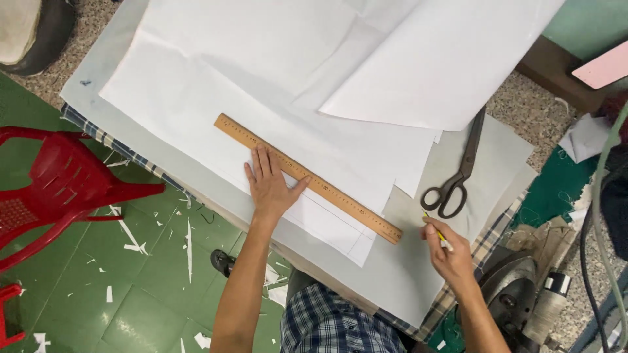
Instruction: The person uses a wooden ruler and a yellow pencil to draw a grid of straight lines on a large piece of white fabric laid out on a table. They repeatedly reposition the ruler to create intersecting horizontal and vertical lines across the fabric surface.
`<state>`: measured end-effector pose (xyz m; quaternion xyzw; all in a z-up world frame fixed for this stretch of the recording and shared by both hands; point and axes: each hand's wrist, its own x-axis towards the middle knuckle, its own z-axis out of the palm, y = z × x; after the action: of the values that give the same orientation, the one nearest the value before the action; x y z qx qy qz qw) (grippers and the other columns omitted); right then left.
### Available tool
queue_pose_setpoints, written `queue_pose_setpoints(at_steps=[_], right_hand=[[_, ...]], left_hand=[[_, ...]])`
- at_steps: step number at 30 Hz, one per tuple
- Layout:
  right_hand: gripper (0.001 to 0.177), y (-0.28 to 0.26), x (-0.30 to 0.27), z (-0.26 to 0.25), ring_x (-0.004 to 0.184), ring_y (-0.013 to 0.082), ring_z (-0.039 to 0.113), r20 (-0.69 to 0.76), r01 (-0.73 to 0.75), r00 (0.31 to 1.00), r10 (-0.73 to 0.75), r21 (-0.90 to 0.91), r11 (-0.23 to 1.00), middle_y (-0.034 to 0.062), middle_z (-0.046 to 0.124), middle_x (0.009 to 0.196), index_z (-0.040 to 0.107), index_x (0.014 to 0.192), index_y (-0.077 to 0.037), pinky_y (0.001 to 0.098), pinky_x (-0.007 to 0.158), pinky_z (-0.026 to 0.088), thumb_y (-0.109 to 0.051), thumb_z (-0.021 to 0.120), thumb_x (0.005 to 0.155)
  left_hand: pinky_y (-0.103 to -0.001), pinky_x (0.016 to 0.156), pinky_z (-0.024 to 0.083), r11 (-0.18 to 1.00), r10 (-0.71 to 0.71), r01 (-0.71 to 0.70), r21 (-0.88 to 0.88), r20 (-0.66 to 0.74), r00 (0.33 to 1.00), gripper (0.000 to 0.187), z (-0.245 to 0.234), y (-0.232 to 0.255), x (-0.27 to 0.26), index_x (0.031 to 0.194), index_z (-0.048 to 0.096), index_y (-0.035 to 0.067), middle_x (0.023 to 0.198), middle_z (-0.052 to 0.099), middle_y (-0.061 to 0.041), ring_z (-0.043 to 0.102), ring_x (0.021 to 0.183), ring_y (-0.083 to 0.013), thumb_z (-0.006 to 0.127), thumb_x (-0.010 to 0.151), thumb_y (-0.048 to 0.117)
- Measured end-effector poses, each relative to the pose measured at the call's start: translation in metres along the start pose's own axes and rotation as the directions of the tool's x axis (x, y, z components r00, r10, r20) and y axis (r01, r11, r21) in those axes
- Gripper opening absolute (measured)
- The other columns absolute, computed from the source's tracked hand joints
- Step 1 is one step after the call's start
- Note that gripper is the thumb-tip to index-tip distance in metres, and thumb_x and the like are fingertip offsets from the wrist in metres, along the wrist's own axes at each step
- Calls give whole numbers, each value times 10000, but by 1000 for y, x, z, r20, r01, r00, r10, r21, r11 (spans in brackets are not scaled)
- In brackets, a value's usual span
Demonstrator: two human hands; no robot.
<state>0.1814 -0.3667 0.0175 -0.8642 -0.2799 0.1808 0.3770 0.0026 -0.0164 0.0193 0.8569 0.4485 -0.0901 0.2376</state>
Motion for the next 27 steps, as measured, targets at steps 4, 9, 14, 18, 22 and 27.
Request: queue_pose_setpoints(at_steps=[4, 9, 14, 18, 22, 27], right_hand=[[181, 30, -28, 51, 830, 301, 766, 14, 128, 992, -127, -49, 991, 118, 812, 885, 782, 1121, -106, 394, 754, 605, -105, 669, 979], [410, -8, -39, 96, 1113, 266, 690, 76, 381, 921, -381, -371, 847, 58, 755, 1050, 682, 1253, -174, 395, 990, 541, -285, 774, 869], [624, 4, -45, 143, 1110, 284, 649, -19, 221, 964, -266, -500, 837, 81, 697, 1072, 618, 1336, -134, 419, 977, 513, -408, 816, 812], [659, -8, -53, 161, 1102, 274, 651, -49, -2, 999, -24, -477, 879, 63, 726, 1068, 627, 1322, -125, 449, 1005, 488, -403, 834, 763], [746, -50, -84, 186, 1182, 309, 547, -16, -388, 914, 405, -326, 862, 118, 654, 1230, 569, 1361, -124, 445, 1054, 399, -501, 827, 771], [569, -93, -163, 258, 1020, 274, 686, -279, -528, 834, 477, -148, 837, 115, 682, 1177, 577, 1325, -64, 444, 842, 584, -389, 733, 885]], left_hand=[[-578, 1214, -131, 1000, -30, 29, 8, 13, 999, 1172, 5, 3, -26, 1577, 158, -35, 1671, -2, -263, -62, 1549, -387, 617, 826, 739], [-594, 1211, -85, 1000, 27, -27, 2, -120, 992, 1168, 27, -11, -44, 1538, 242, -79, 1639, 96, -311, 19, 1536, -437, 617, 819, 762], [-536, 1169, 156, 965, 262, -254, 62, -263, 929, 836, 23, -60, -35, 1436, 476, -11, 1532, 345, -246, 262, 1458, -380, 651, 888, 596], [-466, 1071, 364, 851, 492, -524, -40, -290, 821, 604, 0, -107, -13, 1363, 586, 56, 1415, 485, -146, 441, 1325, -317, 689, 917, 449], [-479, 1157, 337, 678, 687, -704, -213, -160, 709, 561, -28, -149, 1, 1443, 474, 27, 1503, 451, -162, 407, 1389, -333, 532, 1011, 379], [-383, 1078, 463, 623, 701, -593, -510, 29, 712, 406, -42, -189, -2, 1313, 632, 26, 1321, 622, -110, 582, 1241, -260, 582, 982, 255]])
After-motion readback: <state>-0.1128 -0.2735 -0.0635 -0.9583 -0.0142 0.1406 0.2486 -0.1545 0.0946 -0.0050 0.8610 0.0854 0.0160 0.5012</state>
